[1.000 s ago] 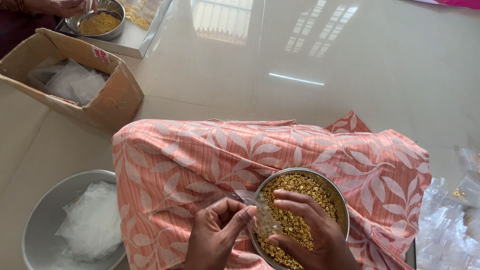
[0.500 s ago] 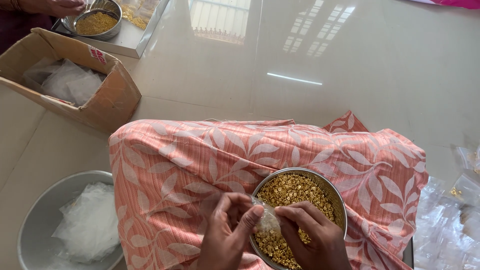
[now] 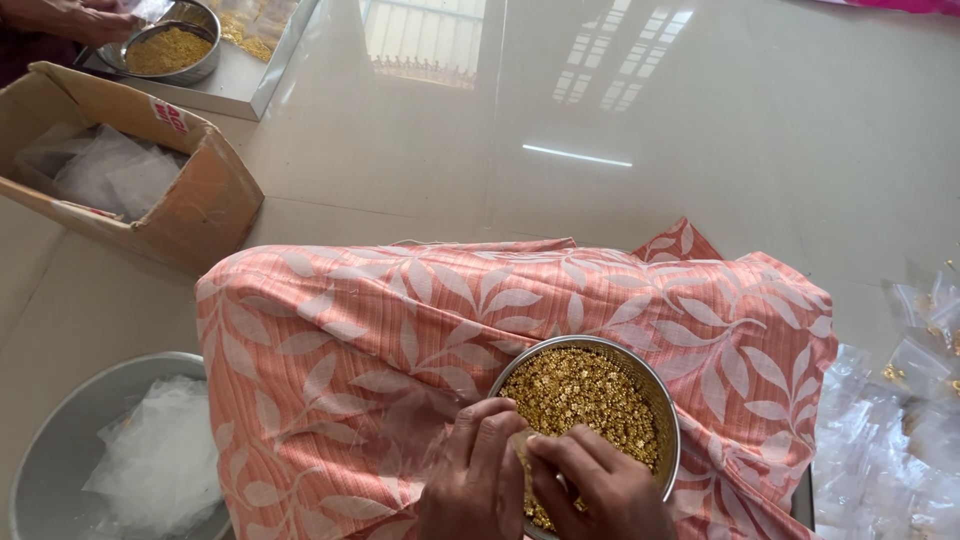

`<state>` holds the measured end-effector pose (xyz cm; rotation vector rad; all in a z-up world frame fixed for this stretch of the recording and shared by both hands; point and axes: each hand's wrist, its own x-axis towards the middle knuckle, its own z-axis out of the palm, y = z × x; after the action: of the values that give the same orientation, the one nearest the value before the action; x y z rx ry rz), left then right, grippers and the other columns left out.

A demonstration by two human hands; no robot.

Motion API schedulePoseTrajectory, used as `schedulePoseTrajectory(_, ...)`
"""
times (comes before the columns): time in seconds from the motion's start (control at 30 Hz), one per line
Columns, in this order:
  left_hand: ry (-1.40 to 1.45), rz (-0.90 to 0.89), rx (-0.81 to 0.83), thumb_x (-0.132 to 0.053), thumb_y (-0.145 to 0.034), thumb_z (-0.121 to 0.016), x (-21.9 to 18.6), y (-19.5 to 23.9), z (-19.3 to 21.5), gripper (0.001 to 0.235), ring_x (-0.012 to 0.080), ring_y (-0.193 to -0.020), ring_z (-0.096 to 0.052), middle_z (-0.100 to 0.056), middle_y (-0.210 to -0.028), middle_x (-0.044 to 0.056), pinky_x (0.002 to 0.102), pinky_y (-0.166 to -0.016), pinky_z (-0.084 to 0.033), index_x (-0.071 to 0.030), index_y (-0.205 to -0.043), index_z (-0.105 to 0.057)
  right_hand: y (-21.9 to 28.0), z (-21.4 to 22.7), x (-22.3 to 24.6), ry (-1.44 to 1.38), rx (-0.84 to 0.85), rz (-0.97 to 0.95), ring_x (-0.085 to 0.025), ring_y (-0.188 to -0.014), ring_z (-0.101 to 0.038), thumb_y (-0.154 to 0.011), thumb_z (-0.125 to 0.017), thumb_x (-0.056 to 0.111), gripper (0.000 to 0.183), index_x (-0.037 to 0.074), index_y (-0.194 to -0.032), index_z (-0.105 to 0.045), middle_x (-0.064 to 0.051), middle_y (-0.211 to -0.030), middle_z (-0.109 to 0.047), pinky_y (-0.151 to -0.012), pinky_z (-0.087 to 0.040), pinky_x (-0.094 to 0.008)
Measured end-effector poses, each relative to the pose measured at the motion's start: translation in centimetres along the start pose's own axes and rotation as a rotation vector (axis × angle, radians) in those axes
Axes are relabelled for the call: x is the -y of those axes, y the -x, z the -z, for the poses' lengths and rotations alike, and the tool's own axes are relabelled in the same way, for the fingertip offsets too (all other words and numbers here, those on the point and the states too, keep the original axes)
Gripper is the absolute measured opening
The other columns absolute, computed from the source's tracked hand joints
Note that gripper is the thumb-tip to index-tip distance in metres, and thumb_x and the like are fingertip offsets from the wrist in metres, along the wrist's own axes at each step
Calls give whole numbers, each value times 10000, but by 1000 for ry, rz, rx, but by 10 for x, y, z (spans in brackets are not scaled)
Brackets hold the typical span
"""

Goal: Counting small gold-colored flower-shaped beads and placing them into small plastic pouches for packaging.

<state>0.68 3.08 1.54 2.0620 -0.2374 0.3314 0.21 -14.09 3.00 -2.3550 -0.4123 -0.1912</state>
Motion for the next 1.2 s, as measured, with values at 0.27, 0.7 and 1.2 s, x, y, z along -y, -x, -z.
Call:
schedulePoseTrajectory(0.27,53,7,109,-90,-936,-639,12,13,-12,155,285,-966,-786,-711,-1115,146,412,-781,-650,-21,-1051,-717,-9,6,0,-4,-29,-171,-179,-715,-798,-811,-743,132,184,90,-990,-741,-58,-861,-767,-606,-646,-335)
schedulePoseTrajectory(0.7,-22,-103,174,-73,-1004,-633,30,19,-19,177,282,-1007,-758,-724,-1083,193,376,-835,-657,14,-1106,-749,-24,27,-14,-353,200,-275,-187,-892,-799,-926,-729,149,190,49,-1081,-771,-86,-974,-762,-773,-644,-313)
schedulePoseTrajectory(1.2,-1,-13,144,36,-815,-669,30,9,-1,324,319,-1033,-738,-746,-1106,170,411,-864,-601,-19,-1121,-761,-26,-7,-40,313,403,-2,-305,-1038,-713,-814,-753,57,330,6,-1137,-710,-121,-1123,-723,-849,-611,-384)
